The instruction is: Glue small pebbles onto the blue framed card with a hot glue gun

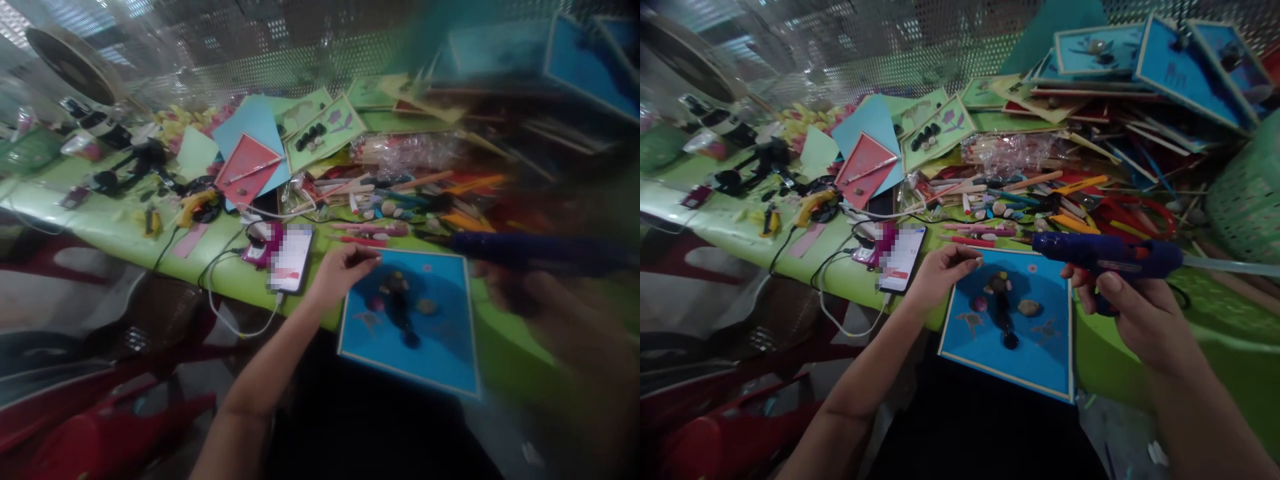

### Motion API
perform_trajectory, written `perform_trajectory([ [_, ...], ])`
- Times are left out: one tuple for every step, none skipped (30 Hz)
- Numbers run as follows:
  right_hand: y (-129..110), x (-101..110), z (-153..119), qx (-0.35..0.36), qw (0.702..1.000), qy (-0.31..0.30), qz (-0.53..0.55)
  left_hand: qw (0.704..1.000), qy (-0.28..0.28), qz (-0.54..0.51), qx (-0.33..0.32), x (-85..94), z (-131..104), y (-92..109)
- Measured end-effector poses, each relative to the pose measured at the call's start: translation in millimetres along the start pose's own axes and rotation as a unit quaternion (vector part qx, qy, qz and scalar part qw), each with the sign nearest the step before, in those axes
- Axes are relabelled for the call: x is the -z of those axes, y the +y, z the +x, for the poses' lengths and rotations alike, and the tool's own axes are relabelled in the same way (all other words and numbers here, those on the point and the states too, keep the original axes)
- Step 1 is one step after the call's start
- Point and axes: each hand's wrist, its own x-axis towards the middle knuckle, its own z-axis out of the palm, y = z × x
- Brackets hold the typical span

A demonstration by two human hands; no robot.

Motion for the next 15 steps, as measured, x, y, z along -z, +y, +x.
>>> perform_trajectory([
  [-1.0,-1.0,-0.2,-0.002,1.000,0.005,0.001,0.999,-0.006,0.053,-0.010,1.3,-2.1,-0.9],
  [-1.5,-1.7,-0.3,-0.004,1.000,0.009,0.002,0.994,-0.012,0.108,-0.027,1.7,-3.8,-1.3],
  [-1.4,-2.2,-0.4,-0.007,1.000,0.012,0.002,0.986,-0.019,0.160,-0.048,1.2,-5.1,-1.5],
  [-0.8,-2.4,-0.4,-0.008,1.000,0.015,0.001,0.976,-0.024,0.205,-0.070,0.2,-5.9,-1.4],
  [0.2,-2.3,-0.4,-0.007,1.000,0.015,0.001,0.965,-0.028,0.243,-0.090,-1.3,-6.3,-1.2],
  [1.3,-2.0,-0.3,-0.005,1.000,0.013,0.002,0.955,-0.031,0.277,-0.106,-2.9,-6.4,-1.0],
  [2.2,-1.6,-0.3,0.000,1.000,0.009,0.004,0.943,-0.035,0.308,-0.118,-4.4,-6.2,-1.1],
  [3.0,-1.3,-0.2,0.005,1.000,0.005,0.007,0.932,-0.038,0.337,-0.128,-5.7,-5.9,-1.5],
  [3.5,-1.0,-0.2,0.009,1.000,0.001,0.010,0.920,-0.042,0.364,-0.137,-6.7,-5.6,-2.2],
  [3.7,-0.8,-0.1,0.013,1.000,-0.005,0.013,0.908,-0.045,0.389,-0.148,-7.4,-5.4,-3.3],
  [3.8,-0.6,-0.1,0.015,1.000,-0.008,0.014,0.897,-0.048,0.409,-0.160,-8.0,-5.2,-4.7],
  [3.8,-0.5,-0.1,0.019,1.000,-0.008,0.014,0.888,-0.049,0.424,-0.171,-8.3,-5.1,-6.4],
  [3.7,-0.3,-0.2,0.019,1.000,-0.010,0.014,0.879,-0.048,0.437,-0.183,-8.6,-5.1,-8.4],
  [3.7,-0.1,-0.4,0.019,1.000,-0.009,0.015,0.872,-0.047,0.447,-0.194,-9.0,-5.1,-10.4],
  [3.7,0.3,-0.7,0.017,1.000,-0.008,0.015,0.865,-0.045,0.456,-0.204,-9.4,-5.2,-12.5],
])
